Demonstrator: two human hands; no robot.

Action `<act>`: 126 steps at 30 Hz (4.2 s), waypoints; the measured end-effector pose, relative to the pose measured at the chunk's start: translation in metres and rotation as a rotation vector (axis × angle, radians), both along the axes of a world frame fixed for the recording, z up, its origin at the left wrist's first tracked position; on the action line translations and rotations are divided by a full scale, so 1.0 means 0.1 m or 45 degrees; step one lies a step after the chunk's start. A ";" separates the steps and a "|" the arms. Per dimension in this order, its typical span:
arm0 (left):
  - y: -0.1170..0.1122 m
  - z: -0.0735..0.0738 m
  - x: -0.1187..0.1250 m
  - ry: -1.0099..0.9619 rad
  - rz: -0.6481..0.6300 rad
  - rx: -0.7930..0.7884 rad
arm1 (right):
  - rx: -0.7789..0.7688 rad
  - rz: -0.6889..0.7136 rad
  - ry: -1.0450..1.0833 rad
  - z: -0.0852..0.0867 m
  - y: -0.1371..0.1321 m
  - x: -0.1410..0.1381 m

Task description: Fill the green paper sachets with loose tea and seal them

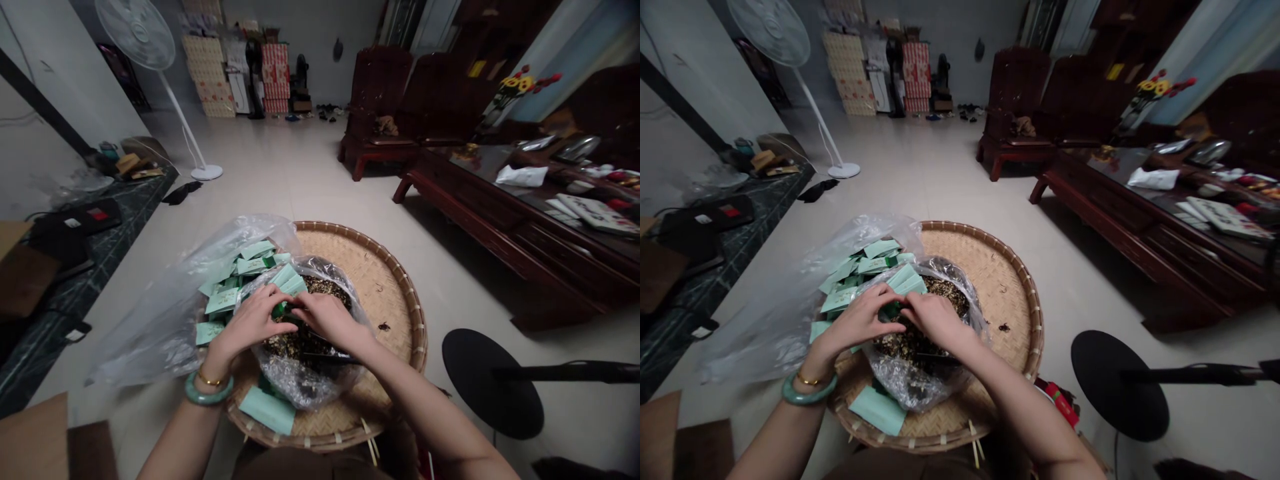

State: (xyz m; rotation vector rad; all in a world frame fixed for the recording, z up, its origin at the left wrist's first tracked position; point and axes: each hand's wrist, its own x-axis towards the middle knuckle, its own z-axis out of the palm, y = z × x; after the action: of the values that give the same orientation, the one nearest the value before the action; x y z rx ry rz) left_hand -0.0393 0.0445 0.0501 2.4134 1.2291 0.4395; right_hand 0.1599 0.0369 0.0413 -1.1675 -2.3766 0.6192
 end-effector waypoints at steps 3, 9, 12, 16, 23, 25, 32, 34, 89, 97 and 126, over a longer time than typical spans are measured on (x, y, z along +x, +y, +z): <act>0.05 0.02 -0.04 0.031 -0.055 0.011 | 0.060 0.013 -0.061 0.00 0.01 0.01; 0.14 0.04 -0.08 -0.008 -0.175 -0.037 | 0.255 0.170 -0.075 -0.08 0.03 0.07; 0.19 0.04 -0.06 -0.048 -0.191 -0.059 | 0.312 0.190 -0.039 -0.14 0.05 0.08; 0.24 0.04 0.00 -0.072 -0.086 0.015 | 0.412 0.213 0.046 -0.18 0.06 0.08; 0.20 -0.02 0.10 -0.059 -0.055 0.170 | 0.445 0.200 0.114 -0.29 0.03 0.12; 0.18 -0.02 0.09 0.030 -0.098 0.183 | 0.448 0.177 0.138 -0.31 0.02 0.14; 0.17 0.07 -0.07 0.255 -0.174 0.188 | 0.400 0.158 0.074 -0.22 0.01 0.17; 0.20 0.08 -0.09 0.309 -0.197 0.166 | 0.415 0.174 0.029 -0.20 0.02 0.16; 0.05 -0.42 0.40 -0.943 0.369 -0.713 | -0.371 -0.364 0.728 -0.23 0.12 0.29; -0.08 -0.41 0.47 -0.886 0.259 -1.126 | -0.610 -0.452 1.058 -0.29 0.20 0.29; -0.02 -0.32 0.41 -0.893 0.164 -1.236 | -0.022 -0.297 0.592 -0.36 0.26 0.27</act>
State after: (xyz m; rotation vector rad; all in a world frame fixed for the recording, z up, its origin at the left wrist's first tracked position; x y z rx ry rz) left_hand 0.0016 0.0429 0.0183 1.2110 0.9398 0.5033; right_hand 0.1870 0.0627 0.0057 -1.1399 -1.8222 0.7382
